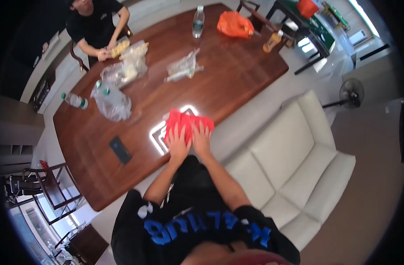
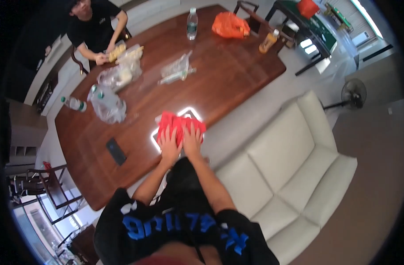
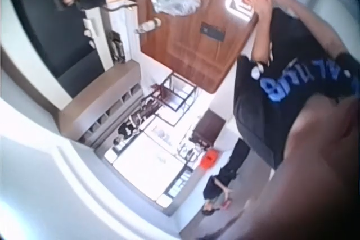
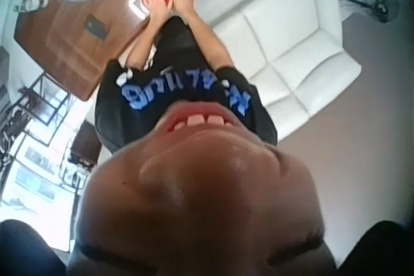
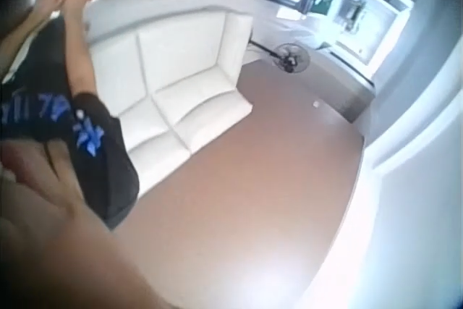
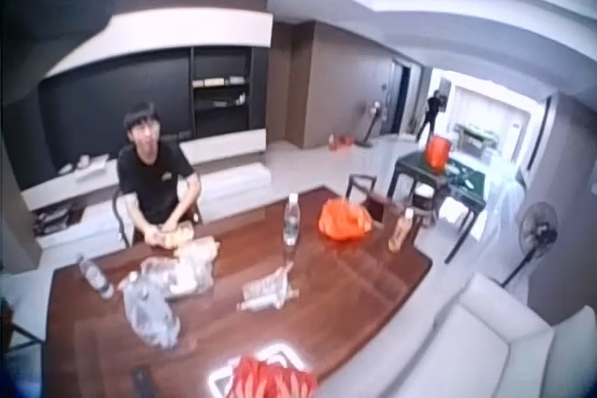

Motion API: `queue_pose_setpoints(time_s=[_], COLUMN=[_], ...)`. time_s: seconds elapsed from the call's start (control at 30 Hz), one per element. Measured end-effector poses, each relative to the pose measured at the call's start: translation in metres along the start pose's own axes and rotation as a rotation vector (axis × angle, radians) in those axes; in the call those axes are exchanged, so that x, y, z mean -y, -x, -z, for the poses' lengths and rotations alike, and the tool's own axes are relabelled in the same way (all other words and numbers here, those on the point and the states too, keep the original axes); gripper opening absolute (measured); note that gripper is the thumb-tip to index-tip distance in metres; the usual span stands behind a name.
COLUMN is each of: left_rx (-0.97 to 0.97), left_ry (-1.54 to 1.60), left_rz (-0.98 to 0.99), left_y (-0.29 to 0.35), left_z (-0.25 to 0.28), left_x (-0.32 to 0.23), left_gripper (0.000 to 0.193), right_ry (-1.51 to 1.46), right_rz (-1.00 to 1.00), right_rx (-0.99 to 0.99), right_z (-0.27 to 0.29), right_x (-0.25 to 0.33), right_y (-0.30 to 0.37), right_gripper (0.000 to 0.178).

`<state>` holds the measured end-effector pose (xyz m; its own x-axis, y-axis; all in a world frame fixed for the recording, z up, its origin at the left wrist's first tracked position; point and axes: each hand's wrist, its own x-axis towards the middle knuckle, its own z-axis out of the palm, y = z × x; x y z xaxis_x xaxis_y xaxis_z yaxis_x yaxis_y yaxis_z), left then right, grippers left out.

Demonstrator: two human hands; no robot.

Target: Cleaning a white sofa, a wooden chair, and an electric fan using a red cloth.

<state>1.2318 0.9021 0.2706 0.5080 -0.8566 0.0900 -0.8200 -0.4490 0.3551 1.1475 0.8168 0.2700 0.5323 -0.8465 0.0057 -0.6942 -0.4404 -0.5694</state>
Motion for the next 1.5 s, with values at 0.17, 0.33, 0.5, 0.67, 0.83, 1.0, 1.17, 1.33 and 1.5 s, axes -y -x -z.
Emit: queue_pose_setpoints(time_s=[0.17,0.33,0.5,0.67,0.83,1.0,1.17,1.33,1.5], left_rx=[0.129,0.134,0.23,0.327,0.276,0.131,0.123,0.242,0.346], left_ry=[-0.051,0.016,-0.036,-0.048,-0.023,-0.051,-0.14,-0.147,-0.063], left_rz=[0.065,0.012,-0.162,-0.201,-0.15,0.033,0.231,0.38,0.507], left_y=[-0.056,-0.14,-0.251,-0.345,-0.424,-0.472,-0.45,-0.367,-0.326], left_z=[-0.029,-0.066,-0.12,-0.125,-0.118,-0.137,-0.148,-0.153,-0.15], left_x=[-0.048,-0.121,-0.175,-0.198,-0.173,-0.183,-0.204,-0.276,-0.367], left_gripper=[0.067,0.067,0.067,0.075,0.079,0.077,0.073,0.058,0.064], right_ry=[0.108,0.187,0.249,0.254,0.309,0.286,0.181,0.177,-0.088], right_rz=[-0.002,-0.083,-0.157,-0.204,-0.029,0.118,0.388,0.491,0.428], right_rx=[0.183,0.081,0.181,0.316,0.286,0.308,0.363,0.546,0.452], right_z=[0.01,0.066,0.125,0.156,0.146,0.15,0.155,0.194,0.236], right_x=[-0.062,-0.127,-0.199,-0.225,-0.232,-0.234,-0.254,-0.315,-0.378], right_y=[-0.03,-0.119,-0.214,-0.298,-0.373,-0.453,-0.442,-0.354,-0.271], right_gripper=[0.059,0.064,0.061,0.059,0.061,0.061,0.059,0.059,0.063])
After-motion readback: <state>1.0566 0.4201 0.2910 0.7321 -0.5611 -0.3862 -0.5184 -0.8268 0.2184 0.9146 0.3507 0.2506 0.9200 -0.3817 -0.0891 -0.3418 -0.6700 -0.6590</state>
